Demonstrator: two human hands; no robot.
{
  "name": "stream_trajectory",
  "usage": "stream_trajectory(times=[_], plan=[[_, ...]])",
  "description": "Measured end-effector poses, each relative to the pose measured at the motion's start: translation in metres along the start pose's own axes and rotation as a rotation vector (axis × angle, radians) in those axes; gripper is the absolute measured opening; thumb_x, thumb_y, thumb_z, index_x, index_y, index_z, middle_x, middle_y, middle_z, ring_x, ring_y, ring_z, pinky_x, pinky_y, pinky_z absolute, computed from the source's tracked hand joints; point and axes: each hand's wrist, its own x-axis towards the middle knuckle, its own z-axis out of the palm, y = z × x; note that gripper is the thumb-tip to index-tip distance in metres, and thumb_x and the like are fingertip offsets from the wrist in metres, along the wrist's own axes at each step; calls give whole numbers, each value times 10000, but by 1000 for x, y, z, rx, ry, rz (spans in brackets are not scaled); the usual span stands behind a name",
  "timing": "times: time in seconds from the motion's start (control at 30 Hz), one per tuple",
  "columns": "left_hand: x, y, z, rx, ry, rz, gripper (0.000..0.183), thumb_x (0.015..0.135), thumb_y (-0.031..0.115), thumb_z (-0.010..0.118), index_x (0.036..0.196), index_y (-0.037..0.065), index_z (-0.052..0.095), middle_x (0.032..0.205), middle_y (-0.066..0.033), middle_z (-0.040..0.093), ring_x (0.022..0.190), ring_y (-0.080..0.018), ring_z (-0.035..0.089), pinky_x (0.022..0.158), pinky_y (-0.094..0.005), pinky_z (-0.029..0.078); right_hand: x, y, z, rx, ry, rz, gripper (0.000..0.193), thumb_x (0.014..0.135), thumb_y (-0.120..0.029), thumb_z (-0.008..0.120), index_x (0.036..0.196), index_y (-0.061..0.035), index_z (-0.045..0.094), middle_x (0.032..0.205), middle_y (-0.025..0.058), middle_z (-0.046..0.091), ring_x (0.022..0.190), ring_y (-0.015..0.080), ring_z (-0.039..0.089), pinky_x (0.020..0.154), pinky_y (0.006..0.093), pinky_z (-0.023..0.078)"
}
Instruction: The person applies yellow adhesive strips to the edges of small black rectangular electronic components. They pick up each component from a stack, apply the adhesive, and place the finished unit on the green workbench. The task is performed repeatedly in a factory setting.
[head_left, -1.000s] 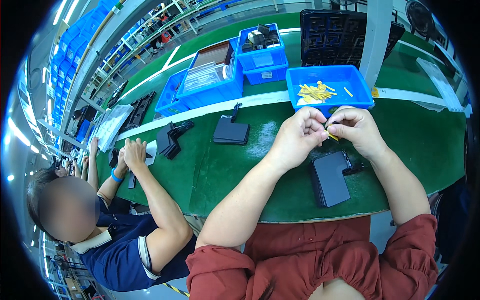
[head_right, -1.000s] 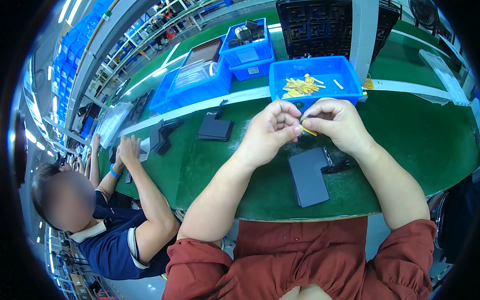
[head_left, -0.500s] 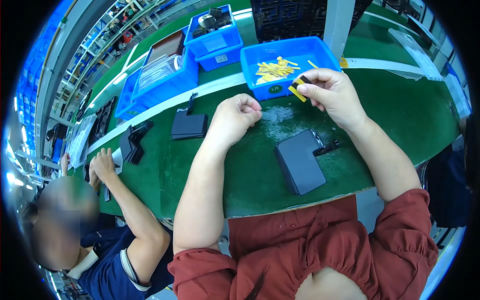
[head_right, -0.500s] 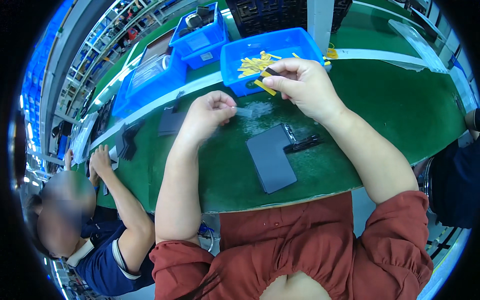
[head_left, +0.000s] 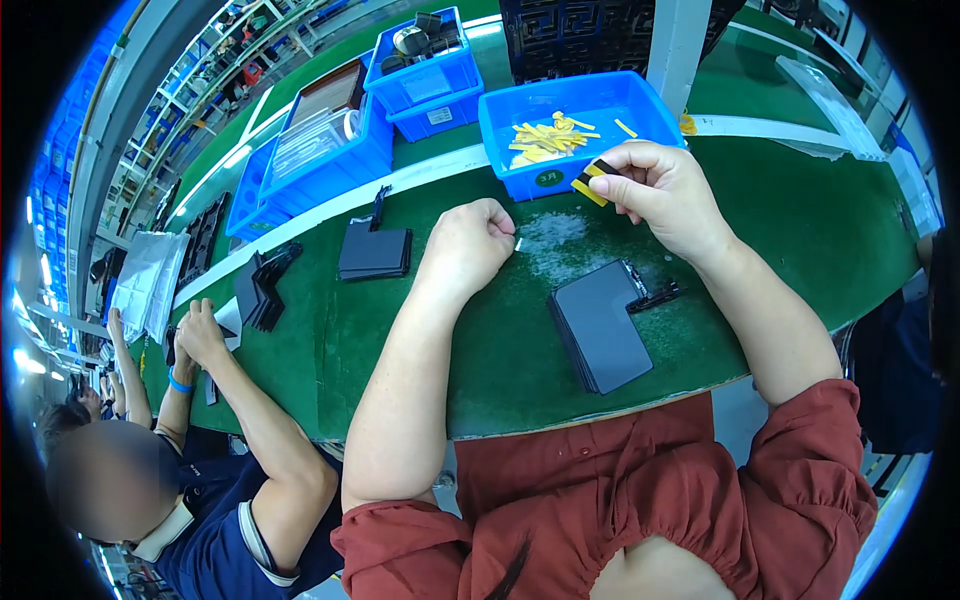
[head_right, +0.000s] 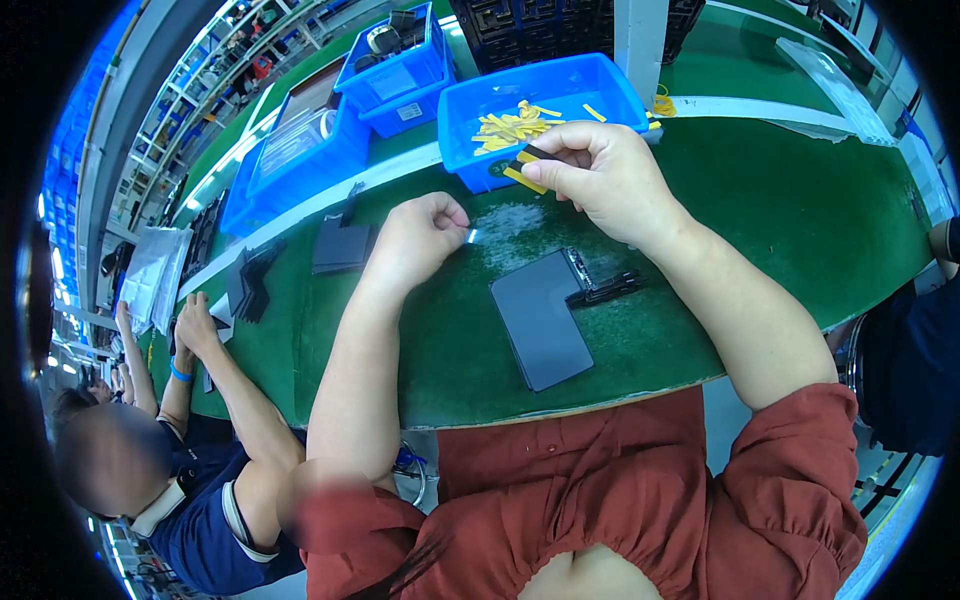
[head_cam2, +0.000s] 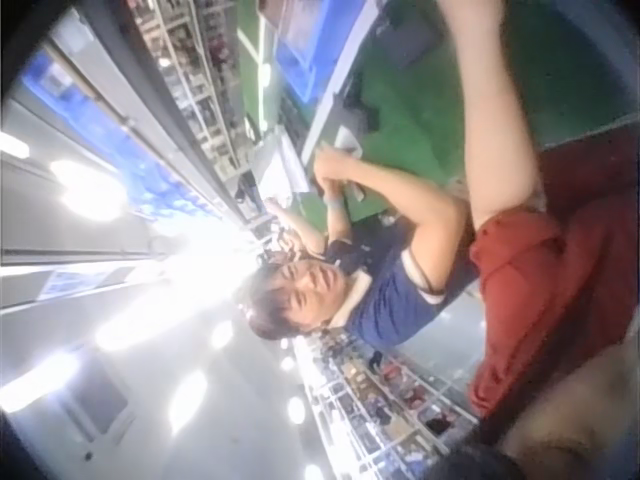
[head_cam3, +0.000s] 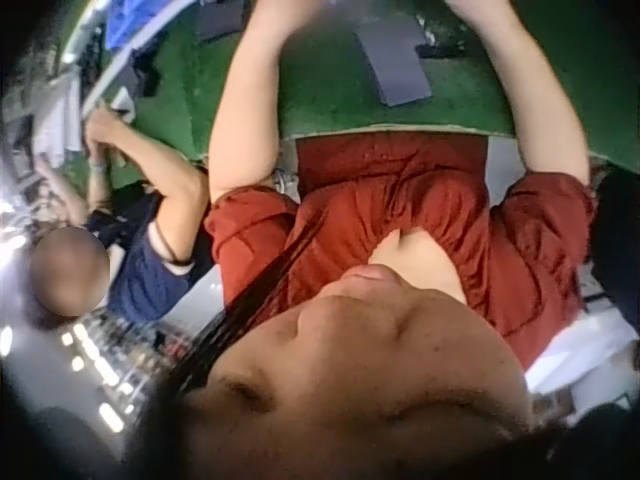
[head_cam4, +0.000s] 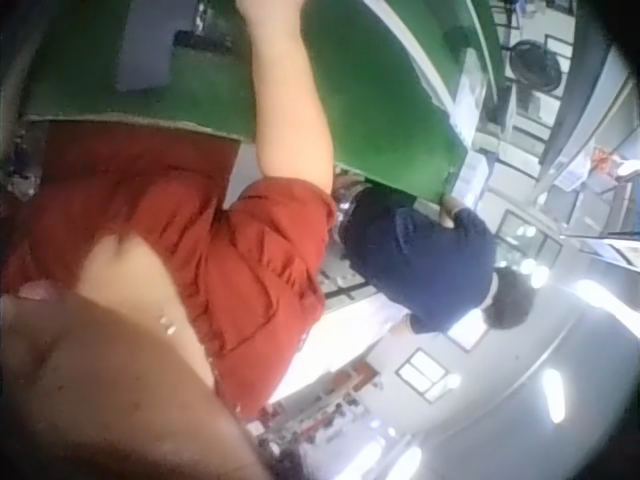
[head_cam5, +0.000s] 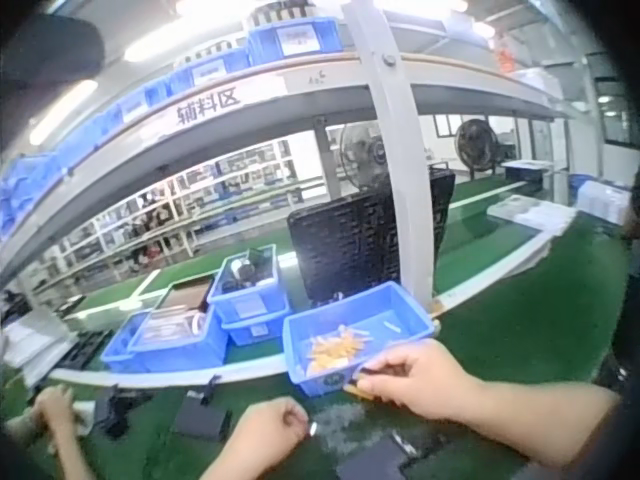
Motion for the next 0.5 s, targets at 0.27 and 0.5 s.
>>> stream_trajectory(times=[0.27, 0.5], plan=[[-9, 0, 3, 236, 204, 155, 252, 692, 122, 701, 909, 26, 615, 853, -140, 615, 768, -269, 619, 706, -367, 497, 1, -3, 4, 15, 2, -39, 184, 805, -103, 678, 940, 20, 657, 774, 9, 616, 644, 47, 533, 563, 200, 433], [-56, 64, -6, 147, 40, 632, 857, 566, 511, 782, 1176, -27, 514, 979, -174, 585, 912, -313, 578, 816, -391, 463, 0, -4, -4, 43, 94, -161, 155, 801, -31, 667, 936, 43, 646, 875, 25, 561, 721, 58, 541, 615, 188, 436]])
